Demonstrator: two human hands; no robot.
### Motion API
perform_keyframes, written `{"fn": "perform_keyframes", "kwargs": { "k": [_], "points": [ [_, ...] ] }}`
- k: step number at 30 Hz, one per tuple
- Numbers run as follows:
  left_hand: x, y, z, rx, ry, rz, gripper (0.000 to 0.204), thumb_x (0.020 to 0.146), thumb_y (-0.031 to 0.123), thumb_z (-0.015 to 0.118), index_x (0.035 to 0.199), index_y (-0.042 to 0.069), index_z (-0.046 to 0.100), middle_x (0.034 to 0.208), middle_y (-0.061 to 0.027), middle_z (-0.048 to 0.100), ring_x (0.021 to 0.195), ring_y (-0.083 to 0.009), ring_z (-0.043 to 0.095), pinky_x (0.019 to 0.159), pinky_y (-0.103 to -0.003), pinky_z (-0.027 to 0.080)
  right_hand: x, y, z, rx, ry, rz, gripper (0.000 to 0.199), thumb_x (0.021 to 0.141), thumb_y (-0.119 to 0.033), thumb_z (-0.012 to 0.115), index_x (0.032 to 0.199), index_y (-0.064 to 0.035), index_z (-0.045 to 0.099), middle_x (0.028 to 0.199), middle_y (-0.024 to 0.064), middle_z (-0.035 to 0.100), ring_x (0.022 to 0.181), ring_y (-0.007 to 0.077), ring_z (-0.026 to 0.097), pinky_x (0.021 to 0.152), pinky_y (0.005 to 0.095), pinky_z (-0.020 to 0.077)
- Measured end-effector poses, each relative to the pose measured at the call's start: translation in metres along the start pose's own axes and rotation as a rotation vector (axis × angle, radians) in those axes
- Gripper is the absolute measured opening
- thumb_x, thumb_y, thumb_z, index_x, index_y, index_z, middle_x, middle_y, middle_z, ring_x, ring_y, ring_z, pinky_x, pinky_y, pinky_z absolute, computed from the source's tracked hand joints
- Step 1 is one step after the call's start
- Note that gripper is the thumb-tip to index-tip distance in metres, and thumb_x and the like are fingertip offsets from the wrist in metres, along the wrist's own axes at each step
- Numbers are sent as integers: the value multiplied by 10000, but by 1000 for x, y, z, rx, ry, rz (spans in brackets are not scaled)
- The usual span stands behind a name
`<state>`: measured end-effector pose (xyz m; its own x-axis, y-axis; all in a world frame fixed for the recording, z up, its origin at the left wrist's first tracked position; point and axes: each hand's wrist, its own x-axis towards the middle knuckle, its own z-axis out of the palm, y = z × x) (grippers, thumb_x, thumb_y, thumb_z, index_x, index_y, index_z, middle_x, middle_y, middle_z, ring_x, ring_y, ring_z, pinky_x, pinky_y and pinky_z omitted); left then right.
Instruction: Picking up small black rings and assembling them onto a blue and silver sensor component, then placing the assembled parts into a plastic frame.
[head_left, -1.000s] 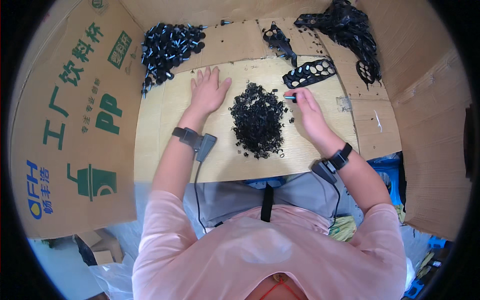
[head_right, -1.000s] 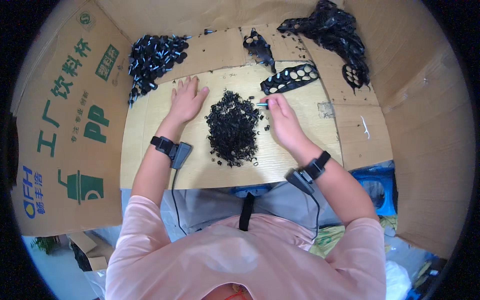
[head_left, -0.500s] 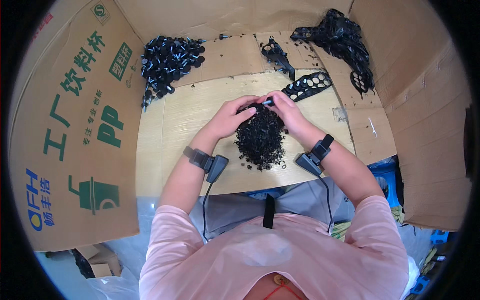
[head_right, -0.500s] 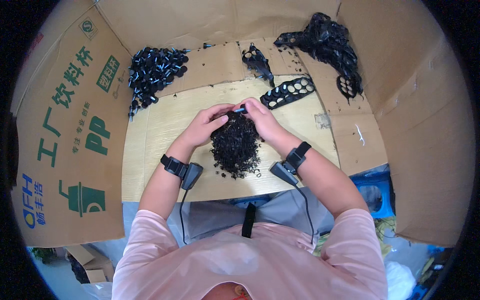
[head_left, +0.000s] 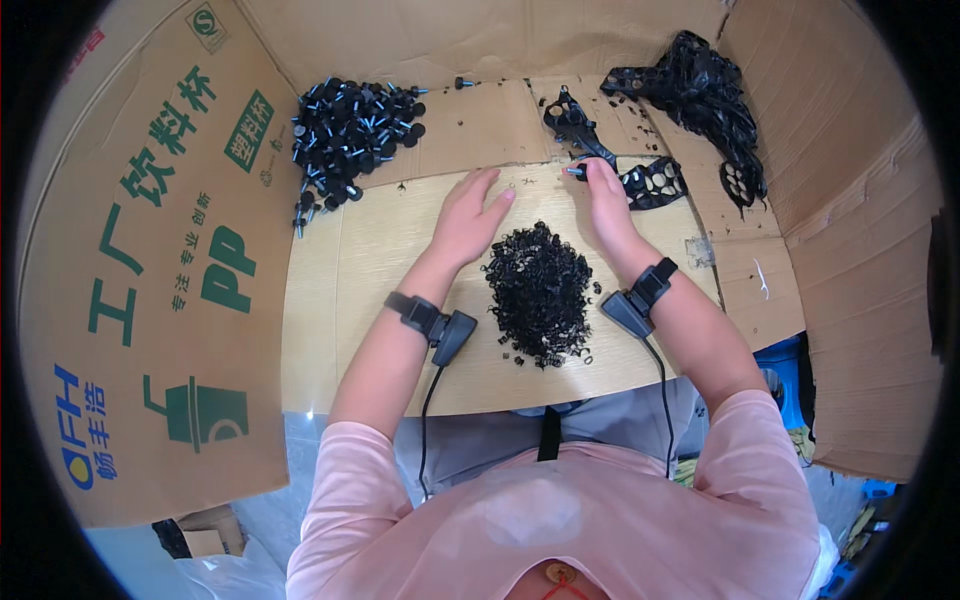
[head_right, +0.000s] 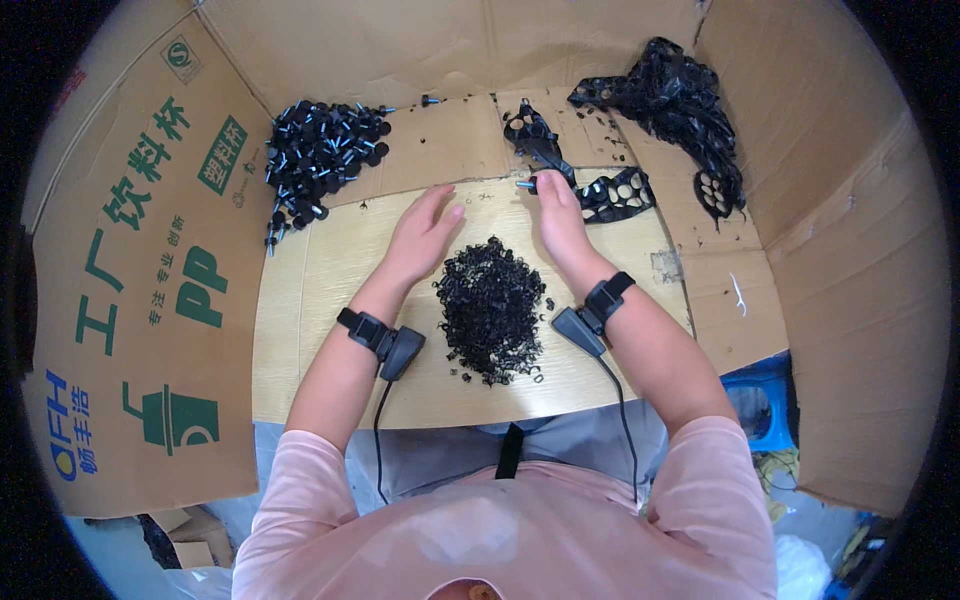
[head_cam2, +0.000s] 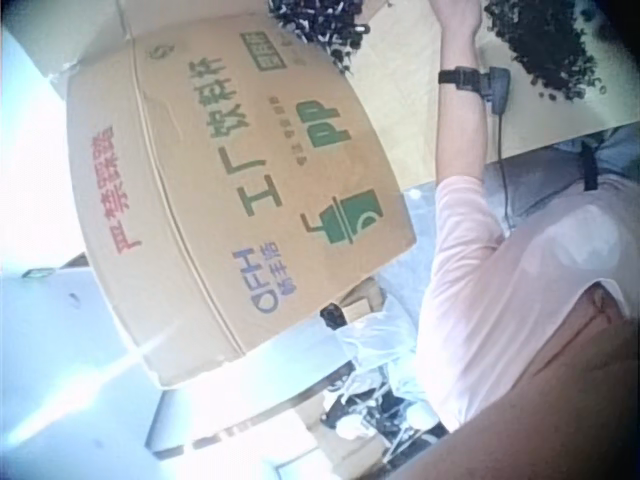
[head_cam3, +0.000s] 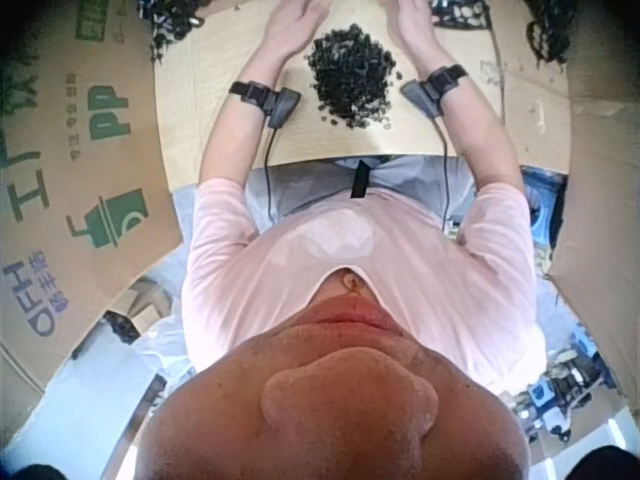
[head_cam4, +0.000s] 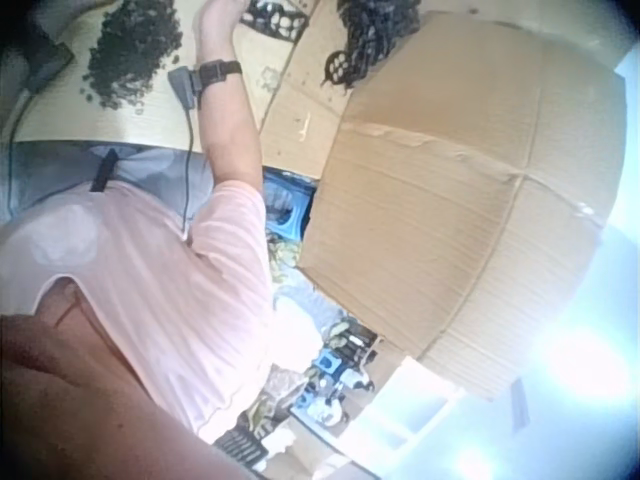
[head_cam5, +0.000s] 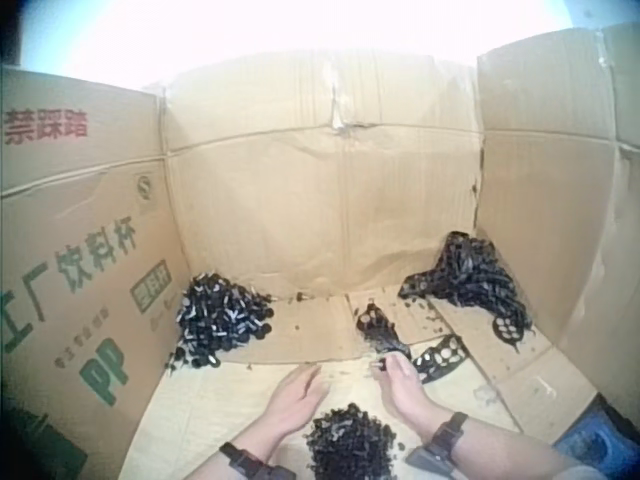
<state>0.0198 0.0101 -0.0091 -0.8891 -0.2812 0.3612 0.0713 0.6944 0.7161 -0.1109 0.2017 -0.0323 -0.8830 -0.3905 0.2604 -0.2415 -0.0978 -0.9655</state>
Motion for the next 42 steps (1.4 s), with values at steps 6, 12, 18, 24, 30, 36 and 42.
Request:
{"fn": "perform_keyframes", "kwargs": {
  "k": [6,12,18,24,30,36,42],
  "points": [
    [15,22,2,126,-133,-56,576,933,438,493,1301,-6,499,1337,-272,479,1308,-401,394,1095,-421,302,15,-9,16,-236,-41,-21,358,1009,-319,392,1027,2,548,916,176,602,873,254,564,829,357,425],
    [9,9,5,-95,-179,-43,677,952,484,432,1414,-6,355,1409,-264,406,1326,-396,373,1100,-399,292,24,-8,31,-151,-278,-134,383,1016,-310,403,1017,39,560,942,112,630,902,191,565,842,316,429],
    [-18,32,-5,-393,-280,-138,731,974,489,385,1486,14,170,1447,-229,378,1346,-348,371,1109,-360,271,15,-19,25,258,-592,176,379,1031,-302,359,1022,0,589,1004,67,626,968,154,549,912,294,403],
    [-55,37,-1,-732,-347,-101,708,992,447,364,1500,28,103,1536,-174,211,1353,-317,361,1126,-399,232,-16,-31,14,515,-713,276,361,1024,-324,347,1006,-24,546,1096,173,600,1073,267,571,1003,405,419],
    [-60,55,-7,-838,-231,-92,650,972,423,428,1440,6,254,1489,-164,303,1285,-286,444,1066,-369,319,-31,-46,6,656,-735,337,377,1034,-309,342,1047,0,558,1067,154,612,1062,219,570,997,370,424],
    [-19,26,-2,-809,-107,-73,492,979,366,461,1329,20,459,1283,-118,552,1186,-225,514,992,-335,389,-8,-29,-1,606,-523,171,387,1038,-298,327,1054,13,557,1083,161,607,1070,239,567,1011,372,410],
    [13,13,14,-285,-188,4,541,964,403,478,1296,-25,498,1246,-195,570,1156,-251,539,980,-325,404,-4,-13,-8,193,-387,-29,422,1037,-304,330,1022,7,615,1062,100,621,1025,185,529,963,326,373]
  ]
}}
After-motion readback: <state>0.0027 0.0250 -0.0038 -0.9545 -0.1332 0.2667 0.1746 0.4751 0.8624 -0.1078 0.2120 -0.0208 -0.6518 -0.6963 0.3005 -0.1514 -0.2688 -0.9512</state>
